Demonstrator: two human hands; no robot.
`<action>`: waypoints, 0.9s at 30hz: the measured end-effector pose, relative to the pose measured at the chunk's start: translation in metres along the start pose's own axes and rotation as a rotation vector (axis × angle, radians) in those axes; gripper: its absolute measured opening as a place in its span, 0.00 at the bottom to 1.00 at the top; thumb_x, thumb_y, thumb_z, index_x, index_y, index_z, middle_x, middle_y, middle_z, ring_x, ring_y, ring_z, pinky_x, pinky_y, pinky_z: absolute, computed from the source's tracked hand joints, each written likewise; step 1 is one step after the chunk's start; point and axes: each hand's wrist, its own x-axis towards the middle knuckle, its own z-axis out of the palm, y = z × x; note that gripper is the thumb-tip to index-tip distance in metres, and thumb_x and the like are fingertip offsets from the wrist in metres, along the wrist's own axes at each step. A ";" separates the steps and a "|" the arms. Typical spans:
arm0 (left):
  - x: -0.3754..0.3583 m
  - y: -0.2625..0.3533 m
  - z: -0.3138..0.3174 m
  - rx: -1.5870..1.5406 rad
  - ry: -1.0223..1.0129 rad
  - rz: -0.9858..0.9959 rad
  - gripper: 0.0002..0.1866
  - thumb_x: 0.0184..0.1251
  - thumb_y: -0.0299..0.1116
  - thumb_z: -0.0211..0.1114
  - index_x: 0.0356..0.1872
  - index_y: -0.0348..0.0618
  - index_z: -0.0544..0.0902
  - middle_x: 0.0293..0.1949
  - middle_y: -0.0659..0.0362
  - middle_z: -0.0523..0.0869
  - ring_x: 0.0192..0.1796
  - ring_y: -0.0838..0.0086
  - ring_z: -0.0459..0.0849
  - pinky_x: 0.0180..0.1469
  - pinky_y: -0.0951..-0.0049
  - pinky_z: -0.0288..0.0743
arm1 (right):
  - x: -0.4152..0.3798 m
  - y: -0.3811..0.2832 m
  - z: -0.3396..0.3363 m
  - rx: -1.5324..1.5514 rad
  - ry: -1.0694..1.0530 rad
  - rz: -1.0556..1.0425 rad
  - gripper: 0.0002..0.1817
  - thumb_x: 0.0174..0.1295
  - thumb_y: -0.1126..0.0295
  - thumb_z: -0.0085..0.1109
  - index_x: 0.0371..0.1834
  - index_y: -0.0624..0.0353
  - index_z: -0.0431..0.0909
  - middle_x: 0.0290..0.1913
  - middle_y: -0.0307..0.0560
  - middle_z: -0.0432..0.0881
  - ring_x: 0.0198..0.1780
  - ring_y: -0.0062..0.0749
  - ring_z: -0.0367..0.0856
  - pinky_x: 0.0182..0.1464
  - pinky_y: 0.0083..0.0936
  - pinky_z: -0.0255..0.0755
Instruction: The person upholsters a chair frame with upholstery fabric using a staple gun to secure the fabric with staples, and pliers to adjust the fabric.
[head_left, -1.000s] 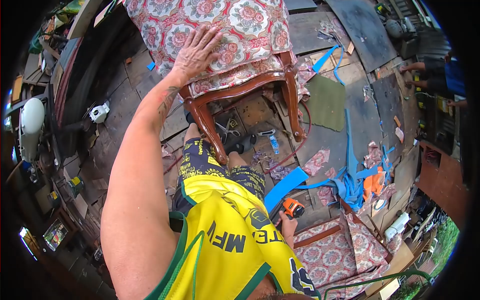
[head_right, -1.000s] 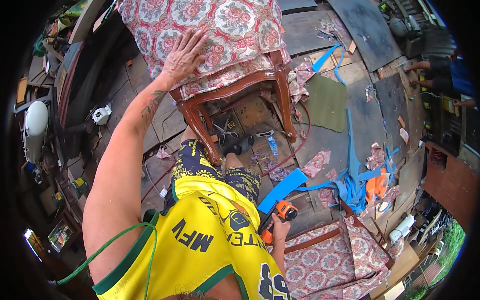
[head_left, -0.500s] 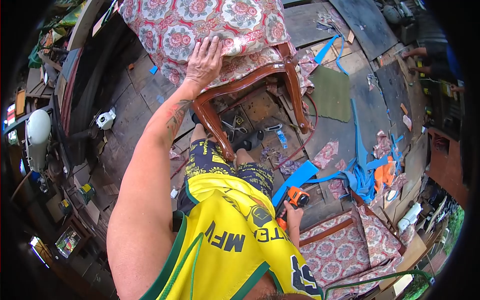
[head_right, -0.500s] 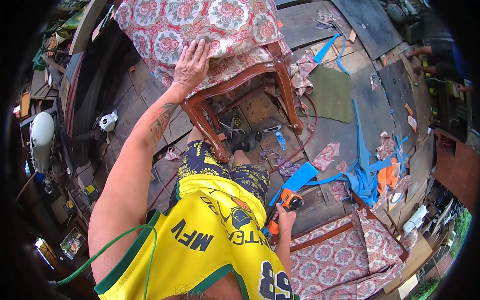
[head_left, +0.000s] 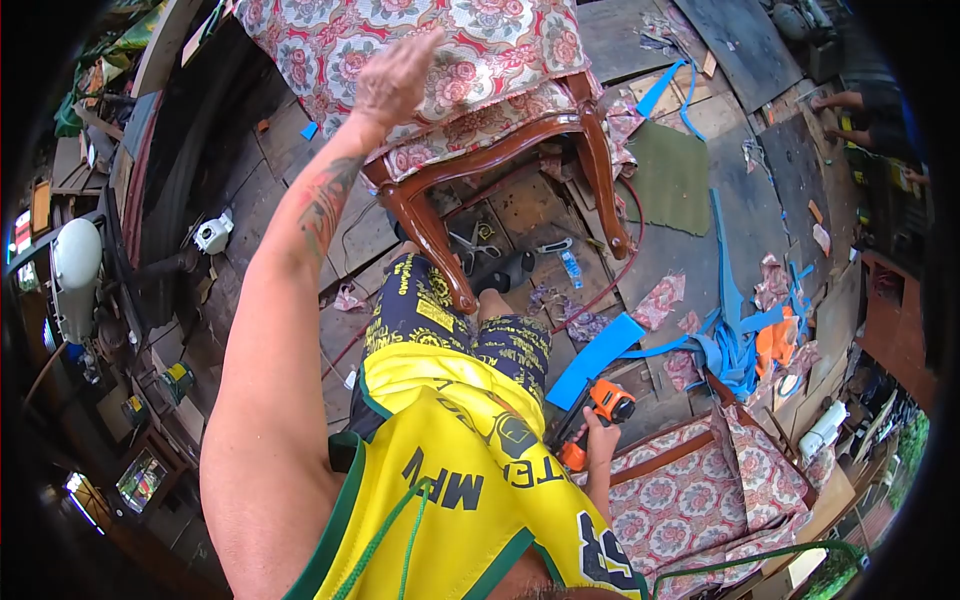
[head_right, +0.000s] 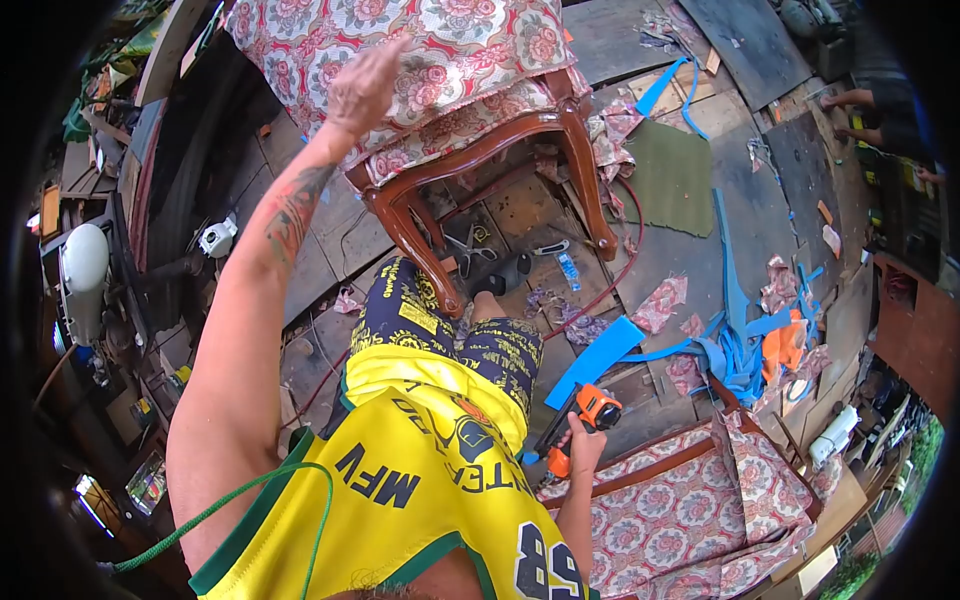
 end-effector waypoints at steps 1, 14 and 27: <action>0.008 -0.003 -0.008 -0.001 -0.001 0.002 0.30 0.85 0.47 0.52 0.83 0.56 0.63 0.70 0.50 0.81 0.76 0.59 0.75 0.78 0.53 0.67 | -0.003 -0.008 0.004 0.002 0.002 0.001 0.13 0.63 0.70 0.74 0.40 0.63 0.79 0.22 0.42 0.77 0.19 0.27 0.77 0.21 0.27 0.75; 0.019 -0.040 0.015 0.499 0.134 0.429 0.30 0.86 0.54 0.44 0.85 0.79 0.54 0.86 0.73 0.55 0.88 0.66 0.46 0.88 0.51 0.33 | -0.036 -0.097 0.094 -0.120 -0.056 -0.277 0.11 0.64 0.72 0.74 0.40 0.66 0.81 0.22 0.39 0.80 0.18 0.23 0.77 0.22 0.25 0.73; 0.012 -0.042 0.021 0.382 0.217 0.469 0.30 0.84 0.50 0.52 0.83 0.64 0.63 0.84 0.69 0.62 0.87 0.65 0.52 0.88 0.55 0.42 | -0.062 -0.197 0.161 -0.183 -0.197 -0.527 0.13 0.62 0.70 0.78 0.44 0.62 0.84 0.26 0.36 0.83 0.22 0.20 0.80 0.26 0.25 0.73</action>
